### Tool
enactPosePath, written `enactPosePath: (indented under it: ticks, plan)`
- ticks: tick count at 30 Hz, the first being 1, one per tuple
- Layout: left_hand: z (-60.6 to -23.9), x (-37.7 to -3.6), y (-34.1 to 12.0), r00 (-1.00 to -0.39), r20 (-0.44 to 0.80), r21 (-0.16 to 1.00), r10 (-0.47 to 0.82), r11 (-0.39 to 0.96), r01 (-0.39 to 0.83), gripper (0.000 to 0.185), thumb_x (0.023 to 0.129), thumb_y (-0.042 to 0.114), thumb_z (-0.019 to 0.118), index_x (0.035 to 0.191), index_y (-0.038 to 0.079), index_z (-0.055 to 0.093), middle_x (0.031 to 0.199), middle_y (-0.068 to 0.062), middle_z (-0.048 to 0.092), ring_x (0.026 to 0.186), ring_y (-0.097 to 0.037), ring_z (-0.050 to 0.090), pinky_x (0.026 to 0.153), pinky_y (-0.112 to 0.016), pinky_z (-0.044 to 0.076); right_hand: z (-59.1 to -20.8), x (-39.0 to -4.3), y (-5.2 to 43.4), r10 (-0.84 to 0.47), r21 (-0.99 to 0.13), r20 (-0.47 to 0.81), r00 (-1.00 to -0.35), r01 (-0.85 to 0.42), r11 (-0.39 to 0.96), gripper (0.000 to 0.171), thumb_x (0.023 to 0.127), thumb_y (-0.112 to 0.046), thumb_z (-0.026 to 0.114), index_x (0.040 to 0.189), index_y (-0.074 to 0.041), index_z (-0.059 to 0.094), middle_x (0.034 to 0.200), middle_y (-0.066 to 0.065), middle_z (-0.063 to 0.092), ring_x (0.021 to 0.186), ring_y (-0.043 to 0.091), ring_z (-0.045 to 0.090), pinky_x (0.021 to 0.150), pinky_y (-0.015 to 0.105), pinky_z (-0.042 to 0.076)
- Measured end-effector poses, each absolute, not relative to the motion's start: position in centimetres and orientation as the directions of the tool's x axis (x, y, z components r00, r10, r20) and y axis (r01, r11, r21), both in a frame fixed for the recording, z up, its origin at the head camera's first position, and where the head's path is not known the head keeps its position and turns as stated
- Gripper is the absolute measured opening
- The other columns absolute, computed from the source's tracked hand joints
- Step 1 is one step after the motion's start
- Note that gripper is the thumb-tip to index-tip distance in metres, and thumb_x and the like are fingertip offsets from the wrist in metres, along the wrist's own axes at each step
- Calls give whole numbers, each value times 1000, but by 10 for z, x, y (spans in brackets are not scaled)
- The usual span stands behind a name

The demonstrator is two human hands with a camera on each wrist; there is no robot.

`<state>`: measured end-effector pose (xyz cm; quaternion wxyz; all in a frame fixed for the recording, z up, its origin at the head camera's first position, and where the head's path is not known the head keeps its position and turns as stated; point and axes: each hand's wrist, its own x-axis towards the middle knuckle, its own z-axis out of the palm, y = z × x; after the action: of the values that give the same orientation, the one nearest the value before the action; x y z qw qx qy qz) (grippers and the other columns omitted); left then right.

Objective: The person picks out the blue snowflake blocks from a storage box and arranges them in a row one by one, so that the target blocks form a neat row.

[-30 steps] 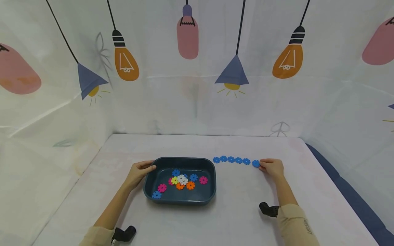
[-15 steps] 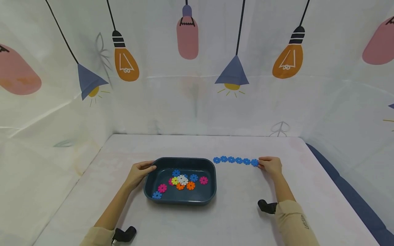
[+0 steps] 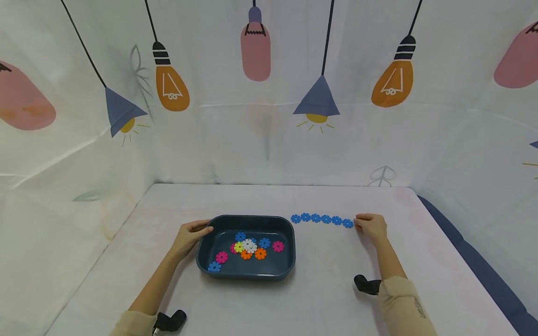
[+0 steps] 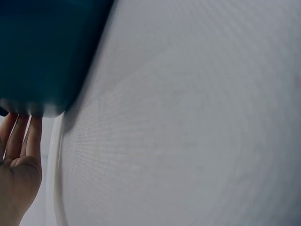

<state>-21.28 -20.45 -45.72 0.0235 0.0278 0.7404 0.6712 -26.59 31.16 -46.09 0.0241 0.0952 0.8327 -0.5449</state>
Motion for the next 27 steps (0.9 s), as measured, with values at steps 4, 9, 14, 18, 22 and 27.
enactPosePath:
  ticks: [4,9,14,18,22,27]
  plan:
    - [-456,-212,-204,-998,1,995,63,102,7,39,87,6,66,120,-13,57,118,-28,60,89,-4,64,81,-21,52,-457,-263,306,117,-952,-148,-982,174,252,47,92,-6,58,128,21,42,84,-6,68,70,-3,63,68,16,53]
    - [-456,-212,-204,-999,-1,994,53,113,5,39,87,6,66,119,-12,58,117,-27,60,90,-5,64,81,-22,52,-448,-258,290,39,-987,-150,-988,148,-55,35,91,1,56,122,16,50,80,-9,68,76,5,67,72,20,54]
    - [-457,-212,-204,-998,-1,993,55,119,6,39,87,7,66,120,-12,58,118,-26,60,91,-6,64,82,-23,52,-440,-250,269,-44,-975,-135,-990,141,-174,20,91,4,55,90,-11,69,84,-2,70,81,9,68,74,22,54]
    - [-456,-213,-204,-999,-3,994,49,109,3,38,87,6,66,119,-13,57,118,-27,60,89,-4,64,81,-22,52,-436,-246,247,-124,-964,-134,-983,158,-212,18,91,3,56,94,-8,69,89,1,70,84,11,68,76,23,54]
    - [-456,-212,-204,-999,-7,995,50,104,-2,38,87,5,66,119,-13,57,118,-27,60,89,-4,65,81,-22,52,-432,-246,222,-199,-940,-160,-967,210,-267,16,91,1,58,104,-1,66,93,4,71,87,14,68,78,25,54]
    - [-456,-213,-203,-999,-7,994,54,112,-1,38,87,6,66,119,-12,58,117,-27,60,90,-6,65,82,-23,52,-424,-245,187,-257,-934,-178,-950,245,-259,41,91,0,58,127,16,46,94,4,71,87,15,68,79,27,54]
